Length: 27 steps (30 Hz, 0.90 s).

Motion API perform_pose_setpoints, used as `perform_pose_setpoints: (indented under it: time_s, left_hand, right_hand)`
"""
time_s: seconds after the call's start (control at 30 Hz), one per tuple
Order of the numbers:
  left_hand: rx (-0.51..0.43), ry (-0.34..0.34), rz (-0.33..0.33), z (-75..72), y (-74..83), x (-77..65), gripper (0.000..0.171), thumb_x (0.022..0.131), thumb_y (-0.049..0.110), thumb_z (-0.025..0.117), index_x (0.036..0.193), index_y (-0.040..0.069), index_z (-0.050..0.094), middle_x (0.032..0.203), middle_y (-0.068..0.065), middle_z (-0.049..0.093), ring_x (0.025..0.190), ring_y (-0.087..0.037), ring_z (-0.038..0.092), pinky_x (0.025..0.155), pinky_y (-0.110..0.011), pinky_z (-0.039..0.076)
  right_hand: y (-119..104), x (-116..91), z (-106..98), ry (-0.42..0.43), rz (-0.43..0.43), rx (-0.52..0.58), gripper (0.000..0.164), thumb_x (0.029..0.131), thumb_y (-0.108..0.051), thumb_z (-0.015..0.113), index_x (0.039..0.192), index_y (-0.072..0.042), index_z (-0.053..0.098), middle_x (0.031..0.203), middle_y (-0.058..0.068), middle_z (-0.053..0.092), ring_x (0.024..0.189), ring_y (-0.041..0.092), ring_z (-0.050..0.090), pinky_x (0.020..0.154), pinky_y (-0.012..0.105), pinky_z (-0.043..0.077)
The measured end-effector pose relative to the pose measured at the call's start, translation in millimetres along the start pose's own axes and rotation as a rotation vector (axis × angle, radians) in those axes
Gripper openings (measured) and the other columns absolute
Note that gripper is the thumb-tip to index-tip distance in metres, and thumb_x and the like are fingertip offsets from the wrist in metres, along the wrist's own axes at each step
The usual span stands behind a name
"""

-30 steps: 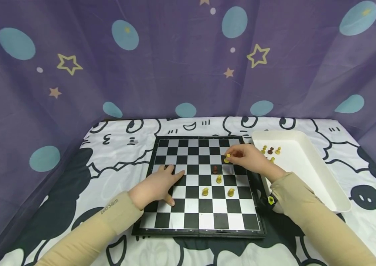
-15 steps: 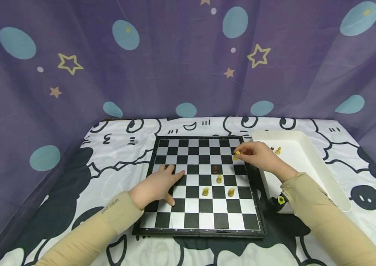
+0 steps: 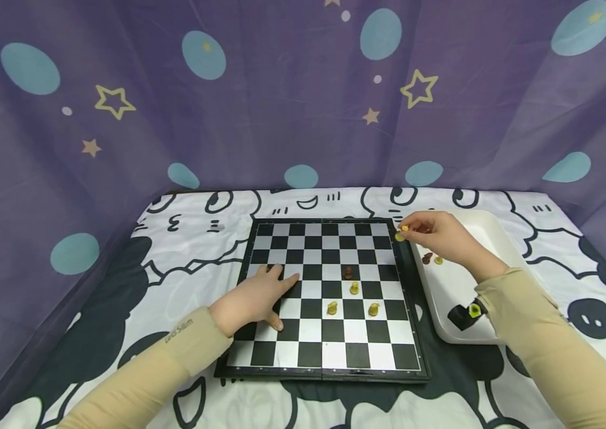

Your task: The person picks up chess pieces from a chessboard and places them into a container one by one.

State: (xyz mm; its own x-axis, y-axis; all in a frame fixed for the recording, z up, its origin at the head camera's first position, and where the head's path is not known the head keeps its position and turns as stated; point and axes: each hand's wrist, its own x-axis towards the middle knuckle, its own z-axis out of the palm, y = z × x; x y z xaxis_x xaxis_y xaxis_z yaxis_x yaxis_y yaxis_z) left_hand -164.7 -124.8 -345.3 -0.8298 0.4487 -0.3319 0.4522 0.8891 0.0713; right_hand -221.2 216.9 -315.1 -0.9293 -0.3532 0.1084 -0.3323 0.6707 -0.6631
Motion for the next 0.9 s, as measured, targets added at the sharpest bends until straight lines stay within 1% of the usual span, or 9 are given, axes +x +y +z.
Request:
perform_pose_setpoints:
  time_s: [0.1, 0.23, 0.37, 0.5, 0.6, 0.9]
  left_hand:
    - [-0.001, 0.004, 0.001, 0.2, 0.0, 0.0, 0.101, 0.058, 0.039, 0.085, 0.144, 0.011, 0.041, 0.134, -0.023, 0.044, 0.12, -0.043, 0.041, 0.092, -0.049, 0.047]
    - [-0.004, 0.013, 0.005, 1.1, -0.3, -0.3, 0.101, 0.057, 0.038, 0.085, 0.144, 0.011, 0.042, 0.133, -0.022, 0.044, 0.119, -0.042, 0.042, 0.091, -0.049, 0.048]
    - [-0.004, 0.011, 0.005, 1.7, -0.5, 0.1, 0.101, 0.057, 0.038, 0.084, 0.144, 0.011, 0.041, 0.134, -0.023, 0.044, 0.12, -0.043, 0.041, 0.092, -0.049, 0.047]
    - [-0.006, 0.003, 0.0, 0.7, -0.2, 0.5, 0.101, 0.058, 0.039, 0.084, 0.144, 0.011, 0.041, 0.137, -0.023, 0.042, 0.122, -0.044, 0.04, 0.093, -0.05, 0.046]
    - [0.0, 0.0, -0.001, 0.0, 0.0, 0.6, 0.101, 0.058, 0.039, 0.084, 0.144, 0.011, 0.04, 0.137, -0.024, 0.042, 0.122, -0.044, 0.04, 0.093, -0.049, 0.046]
    - [0.014, -0.002, -0.005, 0.6, 0.6, -1.0, 0.1, 0.059, 0.04, 0.083, 0.145, 0.012, 0.04, 0.136, -0.023, 0.043, 0.121, -0.043, 0.041, 0.092, -0.048, 0.047]
  right_hand:
    - [3, -1, -7, 0.041, -0.022, -0.041, 0.019, 0.09, -0.015, 0.063, 0.104, -0.005, 0.069, 0.087, 0.011, 0.068, 0.07, 0.012, 0.06, 0.062, 0.026, 0.049]
    - [9, -3, -16, 0.061, -0.027, -0.039, 0.018, 0.09, -0.015, 0.063, 0.104, -0.005, 0.069, 0.085, 0.01, 0.068, 0.064, 0.007, 0.058, 0.056, 0.025, 0.048]
    - [17, -5, -23, 0.085, -0.029, -0.076, 0.019, 0.09, -0.014, 0.063, 0.105, -0.003, 0.068, 0.086, 0.011, 0.068, 0.067, 0.0, 0.056, 0.059, 0.023, 0.046]
    - [25, -7, -29, 0.107, -0.014, -0.105, 0.021, 0.09, -0.015, 0.064, 0.105, -0.001, 0.068, 0.087, 0.012, 0.068, 0.07, -0.003, 0.053, 0.063, 0.022, 0.044]
    - [31, -9, -32, 0.118, 0.003, -0.11, 0.021, 0.09, -0.016, 0.064, 0.104, 0.0, 0.068, 0.086, 0.011, 0.068, 0.07, -0.003, 0.052, 0.063, 0.022, 0.043]
    - [51, -18, -34, 0.117, 0.062, -0.087, 0.023, 0.09, -0.015, 0.063, 0.104, 0.004, 0.067, 0.085, 0.013, 0.067, 0.068, -0.004, 0.051, 0.061, 0.019, 0.042]
